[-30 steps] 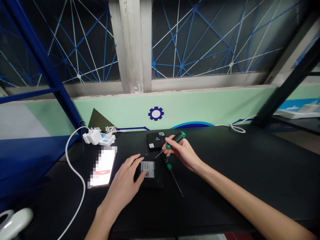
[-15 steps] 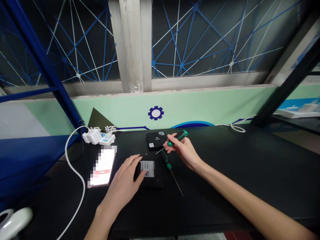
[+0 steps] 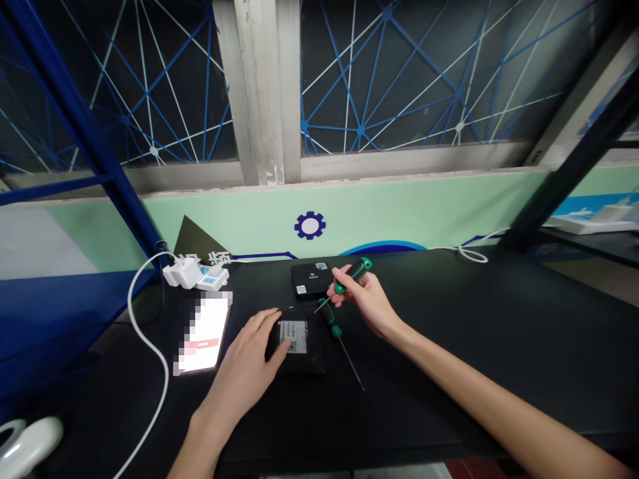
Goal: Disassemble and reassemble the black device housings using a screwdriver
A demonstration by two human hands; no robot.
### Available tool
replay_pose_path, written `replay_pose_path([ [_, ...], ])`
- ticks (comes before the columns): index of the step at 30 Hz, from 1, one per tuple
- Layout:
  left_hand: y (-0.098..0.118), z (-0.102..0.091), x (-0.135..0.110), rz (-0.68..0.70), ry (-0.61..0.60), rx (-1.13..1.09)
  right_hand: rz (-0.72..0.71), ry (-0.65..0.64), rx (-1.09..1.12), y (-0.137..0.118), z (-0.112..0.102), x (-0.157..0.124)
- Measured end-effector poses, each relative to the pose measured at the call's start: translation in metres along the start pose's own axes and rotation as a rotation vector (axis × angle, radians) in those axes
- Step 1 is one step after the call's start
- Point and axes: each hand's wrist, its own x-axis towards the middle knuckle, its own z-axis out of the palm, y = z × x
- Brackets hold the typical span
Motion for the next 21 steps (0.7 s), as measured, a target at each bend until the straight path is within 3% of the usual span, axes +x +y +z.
replay_pose_path([
  [7,-0.0011,0.0010,-0.0005,0.005,0.015,0.000,-0.016,-0.008,-0.028,-0.0004,-0.0002,0.0001],
  [21,-0.0005,0.0017,-0.0037,0.020,-0.087,0.019,-0.036,-0.010,-0.058,0.0068,-0.0014,0.0049],
])
